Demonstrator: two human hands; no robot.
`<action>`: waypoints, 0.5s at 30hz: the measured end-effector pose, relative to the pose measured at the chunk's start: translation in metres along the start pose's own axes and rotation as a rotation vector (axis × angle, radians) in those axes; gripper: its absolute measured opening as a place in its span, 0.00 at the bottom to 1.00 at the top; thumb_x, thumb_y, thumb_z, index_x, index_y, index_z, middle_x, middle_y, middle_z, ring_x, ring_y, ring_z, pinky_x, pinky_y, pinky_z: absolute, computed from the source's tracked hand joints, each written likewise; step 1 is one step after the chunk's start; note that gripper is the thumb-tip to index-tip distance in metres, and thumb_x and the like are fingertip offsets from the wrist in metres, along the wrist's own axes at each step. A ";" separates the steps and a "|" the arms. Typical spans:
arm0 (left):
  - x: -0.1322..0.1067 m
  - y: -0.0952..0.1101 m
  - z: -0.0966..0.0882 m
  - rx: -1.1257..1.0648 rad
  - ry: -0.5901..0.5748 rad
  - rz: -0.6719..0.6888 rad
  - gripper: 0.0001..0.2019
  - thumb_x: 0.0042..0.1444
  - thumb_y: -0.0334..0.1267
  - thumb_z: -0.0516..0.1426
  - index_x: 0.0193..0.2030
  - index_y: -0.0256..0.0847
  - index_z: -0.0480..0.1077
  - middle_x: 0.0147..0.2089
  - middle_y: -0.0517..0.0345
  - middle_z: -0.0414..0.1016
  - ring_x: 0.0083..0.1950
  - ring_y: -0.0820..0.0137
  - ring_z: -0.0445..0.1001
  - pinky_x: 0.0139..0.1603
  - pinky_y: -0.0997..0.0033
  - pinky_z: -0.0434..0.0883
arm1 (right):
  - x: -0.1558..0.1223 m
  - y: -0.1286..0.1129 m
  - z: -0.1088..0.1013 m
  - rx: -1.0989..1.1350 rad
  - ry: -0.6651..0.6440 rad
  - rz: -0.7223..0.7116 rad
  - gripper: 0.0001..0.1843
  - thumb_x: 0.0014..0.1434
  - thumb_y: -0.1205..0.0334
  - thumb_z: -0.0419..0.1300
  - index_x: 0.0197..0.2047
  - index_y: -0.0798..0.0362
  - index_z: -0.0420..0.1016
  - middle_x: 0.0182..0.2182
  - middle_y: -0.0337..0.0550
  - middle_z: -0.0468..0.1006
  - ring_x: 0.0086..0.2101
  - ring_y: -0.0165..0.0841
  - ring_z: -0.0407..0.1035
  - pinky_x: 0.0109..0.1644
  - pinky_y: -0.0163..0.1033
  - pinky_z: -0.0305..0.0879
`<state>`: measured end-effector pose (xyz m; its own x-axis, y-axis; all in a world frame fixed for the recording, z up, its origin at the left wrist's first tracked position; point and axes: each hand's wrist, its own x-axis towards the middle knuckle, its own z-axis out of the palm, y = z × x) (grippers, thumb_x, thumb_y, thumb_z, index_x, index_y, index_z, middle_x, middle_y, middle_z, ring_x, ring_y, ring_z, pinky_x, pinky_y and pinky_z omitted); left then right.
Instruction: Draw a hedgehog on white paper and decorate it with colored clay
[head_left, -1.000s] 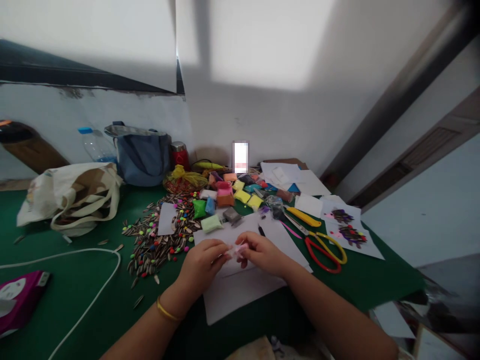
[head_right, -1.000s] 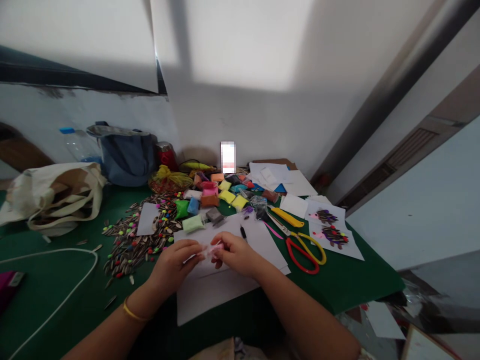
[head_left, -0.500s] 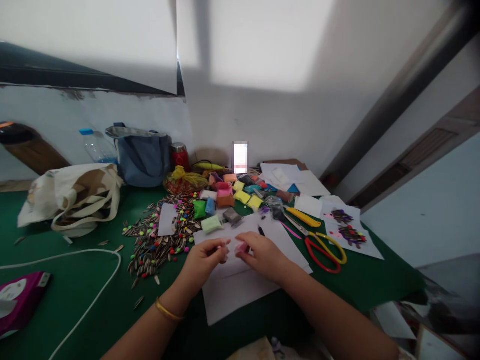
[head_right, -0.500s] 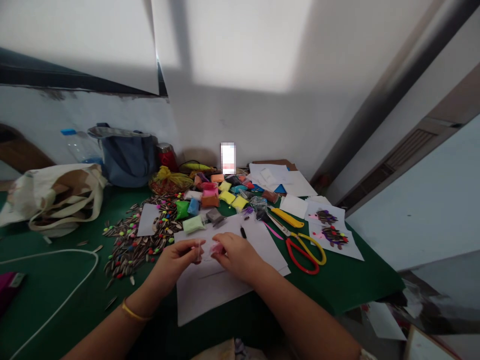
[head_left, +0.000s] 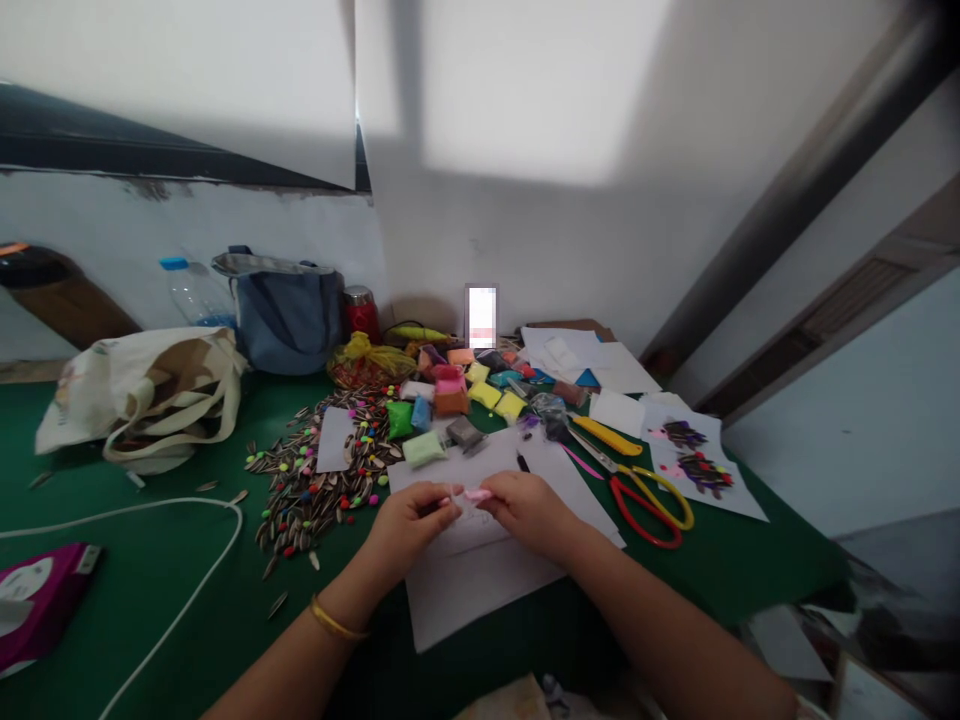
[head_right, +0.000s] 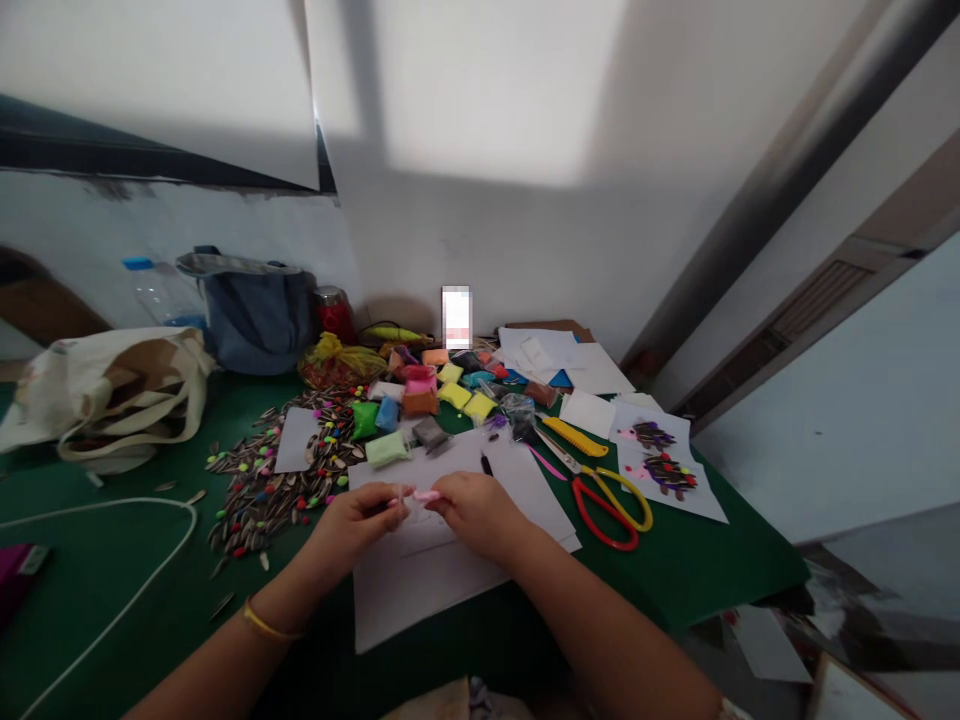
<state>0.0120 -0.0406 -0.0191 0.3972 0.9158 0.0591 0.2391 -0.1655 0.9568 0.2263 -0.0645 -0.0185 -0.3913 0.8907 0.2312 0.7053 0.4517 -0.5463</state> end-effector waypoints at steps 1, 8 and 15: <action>0.000 -0.001 0.001 0.031 -0.002 0.035 0.12 0.51 0.41 0.63 0.42 0.41 0.80 0.39 0.52 0.82 0.39 0.64 0.77 0.42 0.66 0.73 | 0.000 -0.001 0.000 0.015 -0.015 -0.019 0.10 0.67 0.60 0.54 0.38 0.53 0.75 0.34 0.44 0.78 0.36 0.34 0.70 0.41 0.35 0.61; -0.005 0.001 0.009 0.270 -0.015 0.220 0.09 0.58 0.44 0.61 0.39 0.43 0.79 0.38 0.54 0.79 0.40 0.66 0.76 0.42 0.69 0.72 | -0.001 -0.017 -0.003 -0.067 -0.081 -0.075 0.09 0.63 0.65 0.54 0.37 0.54 0.75 0.33 0.46 0.78 0.35 0.35 0.70 0.41 0.37 0.61; -0.009 0.006 0.010 0.368 0.100 0.407 0.05 0.59 0.34 0.58 0.36 0.42 0.76 0.39 0.54 0.75 0.41 0.68 0.73 0.42 0.69 0.71 | -0.002 -0.014 -0.002 -0.002 -0.057 -0.051 0.07 0.63 0.67 0.54 0.38 0.52 0.74 0.35 0.43 0.78 0.37 0.34 0.70 0.41 0.35 0.60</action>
<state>0.0188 -0.0530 -0.0168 0.4407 0.7788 0.4464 0.3846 -0.6132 0.6900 0.2187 -0.0720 -0.0099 -0.4599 0.8621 0.2128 0.6844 0.4968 -0.5337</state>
